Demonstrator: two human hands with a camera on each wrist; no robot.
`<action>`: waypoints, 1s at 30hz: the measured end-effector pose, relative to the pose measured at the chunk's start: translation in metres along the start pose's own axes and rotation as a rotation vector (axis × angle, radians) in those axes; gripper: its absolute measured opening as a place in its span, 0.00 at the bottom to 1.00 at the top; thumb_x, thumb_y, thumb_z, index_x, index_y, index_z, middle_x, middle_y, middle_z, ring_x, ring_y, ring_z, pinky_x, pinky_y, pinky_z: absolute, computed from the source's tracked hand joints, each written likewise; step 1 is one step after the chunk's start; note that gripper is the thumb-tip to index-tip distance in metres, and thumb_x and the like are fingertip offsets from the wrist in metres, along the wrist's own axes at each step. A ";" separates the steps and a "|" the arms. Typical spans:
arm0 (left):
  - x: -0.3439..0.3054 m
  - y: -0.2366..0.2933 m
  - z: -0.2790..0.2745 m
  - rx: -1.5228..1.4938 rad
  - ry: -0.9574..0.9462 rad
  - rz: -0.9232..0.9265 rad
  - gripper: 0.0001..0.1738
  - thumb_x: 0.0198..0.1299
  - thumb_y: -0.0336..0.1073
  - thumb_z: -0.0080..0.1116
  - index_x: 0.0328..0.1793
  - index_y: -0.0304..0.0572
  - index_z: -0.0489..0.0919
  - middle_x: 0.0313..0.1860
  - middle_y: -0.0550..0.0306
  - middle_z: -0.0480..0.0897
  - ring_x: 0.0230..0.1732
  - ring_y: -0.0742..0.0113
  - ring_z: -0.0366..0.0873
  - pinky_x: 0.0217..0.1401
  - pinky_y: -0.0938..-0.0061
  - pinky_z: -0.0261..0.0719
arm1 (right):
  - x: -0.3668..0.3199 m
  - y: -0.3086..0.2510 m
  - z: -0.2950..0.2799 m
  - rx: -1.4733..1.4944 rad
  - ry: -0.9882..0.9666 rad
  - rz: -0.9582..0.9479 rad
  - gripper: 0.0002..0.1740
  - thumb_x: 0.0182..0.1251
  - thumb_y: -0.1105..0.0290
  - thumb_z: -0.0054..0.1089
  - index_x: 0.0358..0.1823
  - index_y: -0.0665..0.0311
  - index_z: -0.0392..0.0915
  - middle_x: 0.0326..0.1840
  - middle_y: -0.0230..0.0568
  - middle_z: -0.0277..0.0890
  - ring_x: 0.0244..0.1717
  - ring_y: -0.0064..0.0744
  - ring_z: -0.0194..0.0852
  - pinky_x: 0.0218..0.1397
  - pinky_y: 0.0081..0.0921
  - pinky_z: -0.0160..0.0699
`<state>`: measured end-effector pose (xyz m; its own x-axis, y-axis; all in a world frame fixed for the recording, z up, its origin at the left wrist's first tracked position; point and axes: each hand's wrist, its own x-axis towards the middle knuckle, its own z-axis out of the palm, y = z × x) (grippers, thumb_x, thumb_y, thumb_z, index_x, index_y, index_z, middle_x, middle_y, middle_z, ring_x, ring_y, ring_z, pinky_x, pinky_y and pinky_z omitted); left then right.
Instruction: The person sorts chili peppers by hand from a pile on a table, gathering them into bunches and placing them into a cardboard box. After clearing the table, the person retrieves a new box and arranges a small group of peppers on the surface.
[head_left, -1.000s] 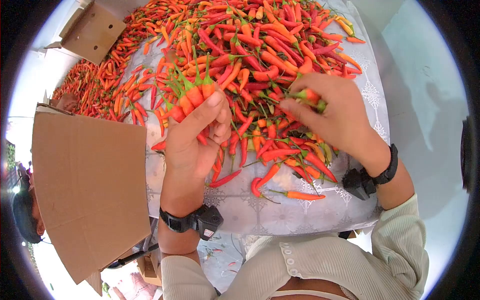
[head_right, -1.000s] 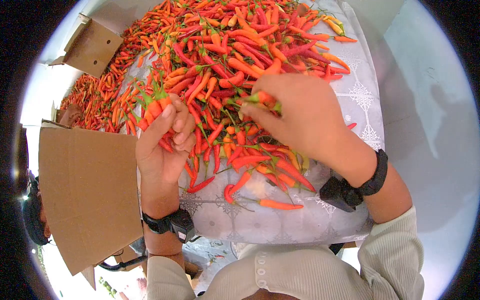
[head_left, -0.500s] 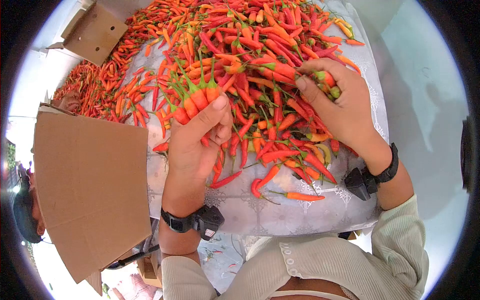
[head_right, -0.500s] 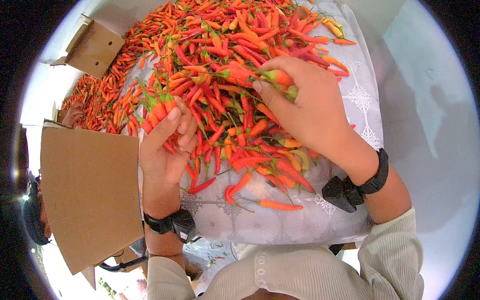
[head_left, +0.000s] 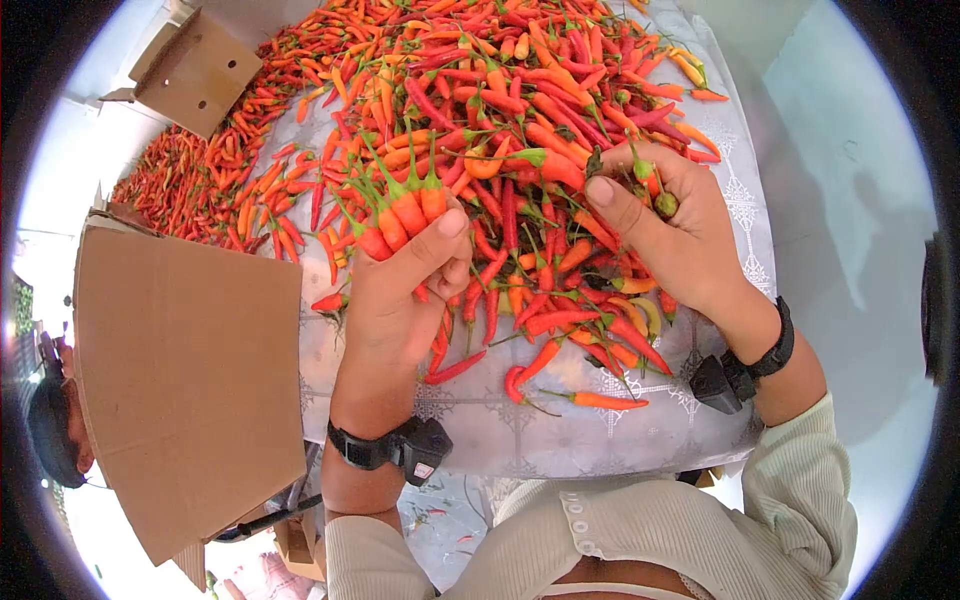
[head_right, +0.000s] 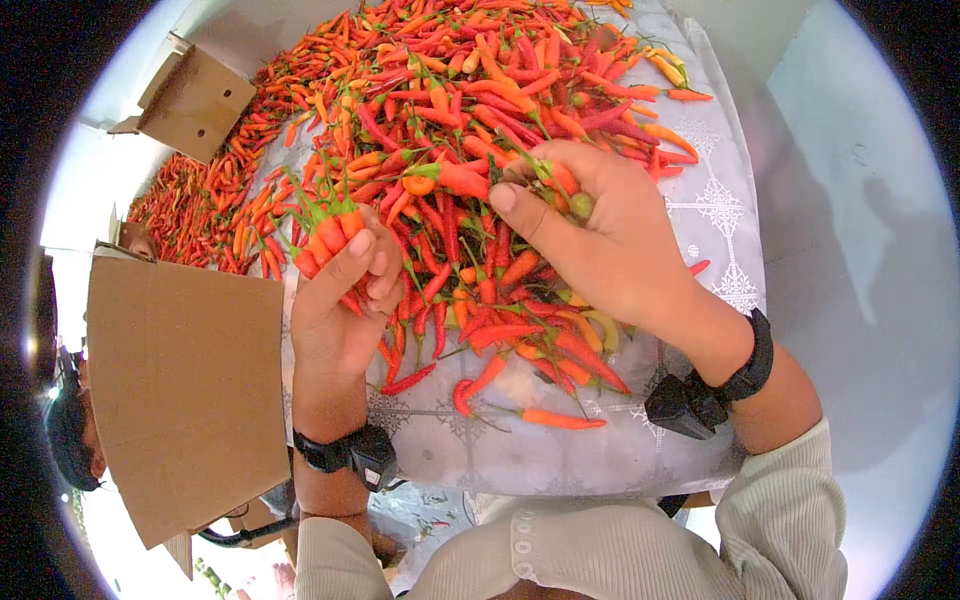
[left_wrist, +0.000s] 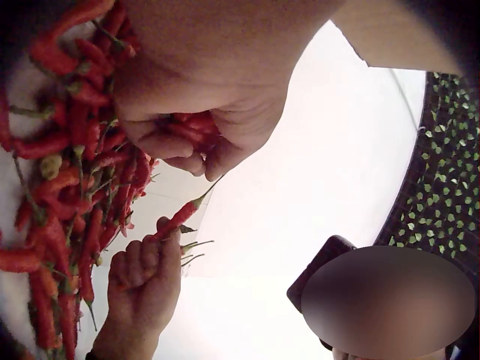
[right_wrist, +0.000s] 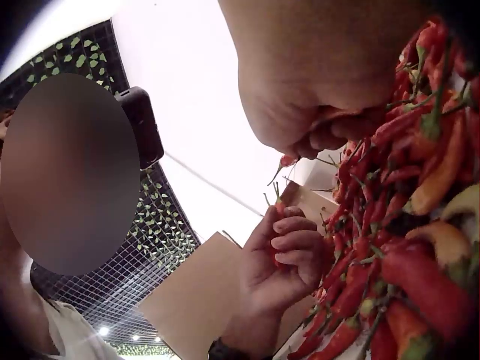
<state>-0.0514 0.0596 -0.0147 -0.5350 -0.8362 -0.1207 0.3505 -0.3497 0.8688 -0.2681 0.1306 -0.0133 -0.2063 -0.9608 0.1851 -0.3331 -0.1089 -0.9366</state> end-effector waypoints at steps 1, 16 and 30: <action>0.000 0.000 -0.001 -0.001 -0.006 0.005 0.14 0.60 0.32 0.58 0.51 0.39 0.73 0.29 0.63 0.71 0.26 0.78 0.64 0.23 0.85 0.59 | 0.000 0.001 0.000 0.006 0.004 -0.007 0.14 0.66 0.62 0.62 0.41 0.66 0.76 0.30 0.23 0.72 0.32 0.12 0.63 0.36 0.14 0.66; 0.000 0.001 0.006 -0.008 0.062 0.028 0.10 0.58 0.32 0.62 0.44 0.38 0.75 0.25 0.63 0.73 0.23 0.76 0.66 0.22 0.83 0.59 | 0.008 0.003 -0.009 -0.060 0.132 0.089 0.15 0.62 0.61 0.63 0.36 0.68 0.78 0.24 0.31 0.73 0.27 0.18 0.67 0.31 0.21 0.67; 0.001 -0.001 0.004 0.002 0.056 0.027 0.10 0.59 0.32 0.61 0.44 0.38 0.75 0.26 0.64 0.72 0.23 0.77 0.66 0.22 0.83 0.59 | 0.007 0.006 0.000 -0.557 0.156 -0.401 0.13 0.56 0.64 0.66 0.41 0.59 0.79 0.31 0.40 0.79 0.32 0.43 0.78 0.36 0.33 0.75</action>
<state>-0.0553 0.0608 -0.0134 -0.4816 -0.8677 -0.1233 0.3627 -0.3254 0.8732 -0.2711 0.1230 -0.0175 -0.0849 -0.8216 0.5637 -0.8243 -0.2599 -0.5030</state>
